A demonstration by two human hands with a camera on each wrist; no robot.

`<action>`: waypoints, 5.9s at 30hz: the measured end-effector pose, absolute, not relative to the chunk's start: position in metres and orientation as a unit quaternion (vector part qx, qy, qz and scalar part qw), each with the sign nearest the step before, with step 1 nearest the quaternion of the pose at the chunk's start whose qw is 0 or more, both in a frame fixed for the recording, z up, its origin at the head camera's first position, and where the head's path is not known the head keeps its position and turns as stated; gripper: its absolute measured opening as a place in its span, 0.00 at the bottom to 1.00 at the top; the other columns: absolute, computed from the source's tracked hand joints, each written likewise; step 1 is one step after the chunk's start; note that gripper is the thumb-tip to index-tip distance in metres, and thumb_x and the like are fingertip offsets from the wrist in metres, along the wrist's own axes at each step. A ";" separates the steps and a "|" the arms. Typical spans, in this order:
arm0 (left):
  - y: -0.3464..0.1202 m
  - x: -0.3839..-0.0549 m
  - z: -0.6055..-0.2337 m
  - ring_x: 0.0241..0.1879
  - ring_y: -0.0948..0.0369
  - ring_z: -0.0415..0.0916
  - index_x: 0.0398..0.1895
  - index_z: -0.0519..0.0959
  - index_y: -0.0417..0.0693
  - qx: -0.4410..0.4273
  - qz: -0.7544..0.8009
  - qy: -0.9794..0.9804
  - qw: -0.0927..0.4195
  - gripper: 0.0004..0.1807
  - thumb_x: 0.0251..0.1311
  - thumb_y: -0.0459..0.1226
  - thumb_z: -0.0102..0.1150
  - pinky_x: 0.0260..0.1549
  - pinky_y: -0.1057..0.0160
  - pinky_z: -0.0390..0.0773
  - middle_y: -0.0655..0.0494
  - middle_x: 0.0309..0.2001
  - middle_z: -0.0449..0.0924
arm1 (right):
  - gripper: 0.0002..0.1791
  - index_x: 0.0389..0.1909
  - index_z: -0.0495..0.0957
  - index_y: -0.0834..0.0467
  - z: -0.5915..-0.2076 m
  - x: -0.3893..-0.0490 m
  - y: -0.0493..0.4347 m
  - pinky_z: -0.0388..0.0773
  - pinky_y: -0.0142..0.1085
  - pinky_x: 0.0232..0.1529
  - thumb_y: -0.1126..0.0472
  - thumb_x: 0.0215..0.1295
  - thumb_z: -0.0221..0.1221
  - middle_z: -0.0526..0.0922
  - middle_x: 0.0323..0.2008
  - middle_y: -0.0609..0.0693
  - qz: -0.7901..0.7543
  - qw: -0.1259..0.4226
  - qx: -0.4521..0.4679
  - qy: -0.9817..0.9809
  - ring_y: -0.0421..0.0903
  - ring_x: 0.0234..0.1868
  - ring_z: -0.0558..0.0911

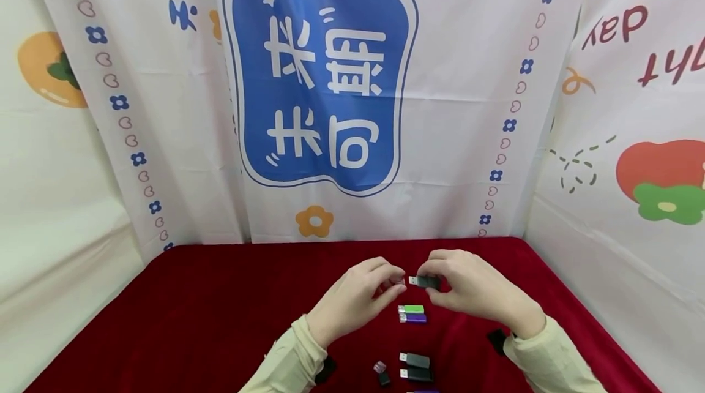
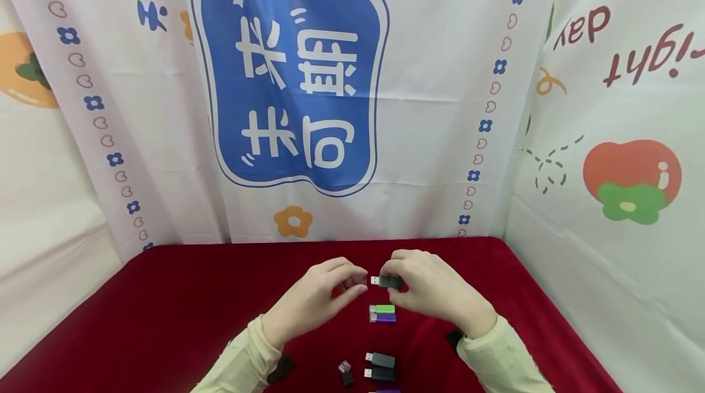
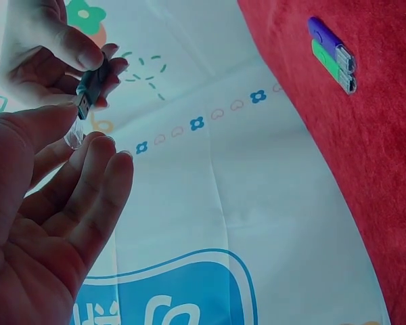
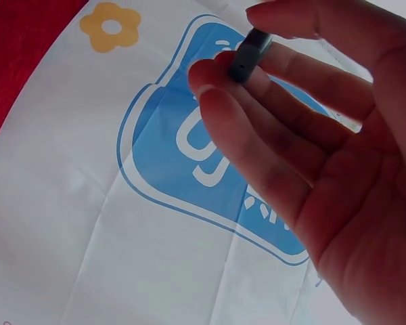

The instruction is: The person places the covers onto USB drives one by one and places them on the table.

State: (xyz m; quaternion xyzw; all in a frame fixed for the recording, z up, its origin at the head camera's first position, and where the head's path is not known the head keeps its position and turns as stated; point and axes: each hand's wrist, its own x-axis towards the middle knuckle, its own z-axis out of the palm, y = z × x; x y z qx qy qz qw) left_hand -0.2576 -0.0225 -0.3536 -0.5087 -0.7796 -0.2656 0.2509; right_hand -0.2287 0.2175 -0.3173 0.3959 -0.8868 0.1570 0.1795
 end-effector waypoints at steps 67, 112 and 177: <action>-0.021 -0.256 -0.359 0.27 0.70 0.73 0.40 0.85 0.49 -0.477 -0.187 -0.802 0.307 0.08 0.64 0.42 0.65 0.28 0.76 0.74 0.61 0.33 0.80 | 0.11 0.38 0.83 0.55 -0.322 -0.225 0.206 0.78 0.30 0.34 0.68 0.54 0.71 0.78 0.34 0.40 0.165 0.203 0.421 -0.868 0.35 0.31 0.77; -0.027 -0.259 -0.360 0.25 0.73 0.67 0.42 0.84 0.48 -0.460 -0.169 -0.855 0.171 0.10 0.64 0.44 0.64 0.23 0.77 0.69 0.65 0.30 0.76 | 0.09 0.38 0.84 0.55 -0.340 -0.239 0.201 0.77 0.30 0.36 0.67 0.57 0.70 0.78 0.34 0.40 0.177 0.126 0.412 -0.885 0.36 0.32 0.76; -0.034 -0.258 -0.359 0.15 0.70 0.64 0.38 0.86 0.51 -0.415 -0.157 -0.896 -0.009 0.06 0.64 0.42 0.64 0.18 0.73 0.70 0.68 0.17 0.70 | 0.16 0.16 0.77 0.46 -0.385 -0.237 0.177 0.70 0.30 0.21 0.60 0.38 0.79 0.70 0.17 0.31 0.065 -0.031 0.356 -0.932 0.32 0.20 0.70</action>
